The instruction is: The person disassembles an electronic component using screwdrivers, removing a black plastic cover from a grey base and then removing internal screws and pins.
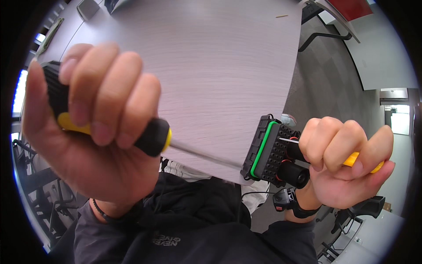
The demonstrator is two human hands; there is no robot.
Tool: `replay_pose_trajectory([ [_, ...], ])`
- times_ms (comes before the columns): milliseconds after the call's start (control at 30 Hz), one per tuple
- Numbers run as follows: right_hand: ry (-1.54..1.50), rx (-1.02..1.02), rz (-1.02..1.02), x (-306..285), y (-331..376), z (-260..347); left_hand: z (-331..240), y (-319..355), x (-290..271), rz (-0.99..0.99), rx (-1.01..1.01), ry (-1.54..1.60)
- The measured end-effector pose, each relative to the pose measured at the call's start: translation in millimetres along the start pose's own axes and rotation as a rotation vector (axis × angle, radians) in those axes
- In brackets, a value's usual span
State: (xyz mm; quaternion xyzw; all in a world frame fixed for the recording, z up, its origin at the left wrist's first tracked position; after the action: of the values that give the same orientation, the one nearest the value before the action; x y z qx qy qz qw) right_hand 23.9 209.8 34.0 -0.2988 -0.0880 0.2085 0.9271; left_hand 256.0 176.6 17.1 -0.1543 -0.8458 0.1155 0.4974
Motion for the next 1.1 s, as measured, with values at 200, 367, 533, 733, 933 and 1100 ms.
replay_pose_trajectory([
  [200,-0.005,-0.040,-0.007,7,-2,-3,10,-2,-6,0.019,0.082,-0.117],
  [367,-0.020,-0.055,-0.063,10,-7,-5,14,-3,-8,0.045,0.041,-0.108],
  [533,0.030,-0.074,-0.111,12,-2,-9,26,-4,-15,0.079,0.002,-0.089],
  [733,0.028,-0.073,-0.086,14,-8,-7,13,-6,-8,0.164,-0.035,-0.132],
  [933,0.050,-0.097,-0.086,12,-9,-9,20,-10,-10,0.189,-0.018,-0.113],
  [1100,0.020,-0.095,-0.091,9,-6,-10,29,-13,-6,0.211,-0.020,-0.120],
])
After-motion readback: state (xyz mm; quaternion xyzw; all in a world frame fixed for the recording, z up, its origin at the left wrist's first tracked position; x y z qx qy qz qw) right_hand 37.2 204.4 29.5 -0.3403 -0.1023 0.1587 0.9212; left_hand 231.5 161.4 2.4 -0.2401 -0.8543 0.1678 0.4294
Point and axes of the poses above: each hand's wrist, its own y-axis away from the middle knuckle, its own x-axis out of the palm, z = x × y, the point moved 2 cm from there along -y, towards the middle knuckle, and after that the axes turned 1 degree about -x, right-handed, at the moved point
